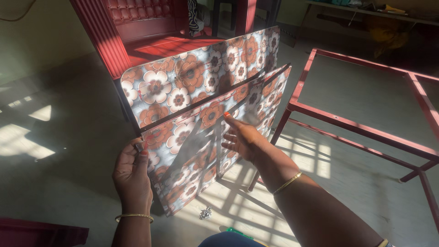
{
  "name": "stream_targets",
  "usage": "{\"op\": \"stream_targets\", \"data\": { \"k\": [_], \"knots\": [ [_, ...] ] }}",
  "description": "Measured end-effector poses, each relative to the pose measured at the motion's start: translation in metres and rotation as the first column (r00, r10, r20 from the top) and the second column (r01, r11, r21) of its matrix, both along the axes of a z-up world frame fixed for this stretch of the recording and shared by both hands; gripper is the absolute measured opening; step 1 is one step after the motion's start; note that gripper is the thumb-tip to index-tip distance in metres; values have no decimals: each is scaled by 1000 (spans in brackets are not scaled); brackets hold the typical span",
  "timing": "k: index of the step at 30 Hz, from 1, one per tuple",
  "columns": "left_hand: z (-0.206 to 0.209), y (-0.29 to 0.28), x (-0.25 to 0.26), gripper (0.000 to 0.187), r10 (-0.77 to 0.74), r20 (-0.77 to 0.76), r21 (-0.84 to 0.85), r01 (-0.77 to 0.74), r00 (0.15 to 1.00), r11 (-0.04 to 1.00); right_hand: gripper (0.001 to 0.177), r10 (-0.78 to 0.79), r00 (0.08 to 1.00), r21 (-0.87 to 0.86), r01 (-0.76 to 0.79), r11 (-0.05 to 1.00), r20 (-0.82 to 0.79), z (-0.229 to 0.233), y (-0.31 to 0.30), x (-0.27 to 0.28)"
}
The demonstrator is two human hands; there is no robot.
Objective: The person places a wooden board into a red metal frame and secures it with screws using a screwdriver. The person aligns the board and fastens it to the frame.
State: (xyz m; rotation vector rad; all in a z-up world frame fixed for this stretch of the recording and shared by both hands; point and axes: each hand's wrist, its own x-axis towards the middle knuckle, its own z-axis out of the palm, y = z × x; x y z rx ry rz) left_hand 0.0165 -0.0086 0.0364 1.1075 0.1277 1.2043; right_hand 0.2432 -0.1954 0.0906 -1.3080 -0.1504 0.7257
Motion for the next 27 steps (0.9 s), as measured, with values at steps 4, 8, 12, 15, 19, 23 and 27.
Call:
{"op": "stream_targets", "data": {
  "k": [4, 8, 12, 15, 19, 23, 27],
  "knots": [
    [4, -16, -9, 28, -29, -54, -60, 26, 998, 998, 95, 29, 994, -111, -17, 994, 106, 18, 15, 9],
    [4, -25, -17, 29, -76, -60, -60, 72, 995, 996, 103, -51, 997, -174, 62, 983, 64, 28, 30, 6],
    [1, -21, -30, 30, -96, -93, -1, 97, 991, 995, 96, -111, 993, -102, 106, 989, -45, 24, 40, 0],
    [-4, -15, -40, 23, -58, -156, 57, 68, 986, 996, 80, -52, 999, -63, 52, 997, 9, 12, 48, -3],
    [-11, 1, -45, 33, -174, -211, -55, 166, 962, 985, 74, -55, 998, -95, 55, 994, 4, 13, 49, -3],
    [-45, 10, -30, 38, -192, -282, -315, 98, 940, 944, 81, -126, 992, -180, 127, 975, 22, 18, 50, -9],
    [-100, 14, -16, 52, -259, -418, -703, -130, 871, 699, 90, -129, 992, -195, 123, 973, -16, 20, 54, -12]
  ]
}}
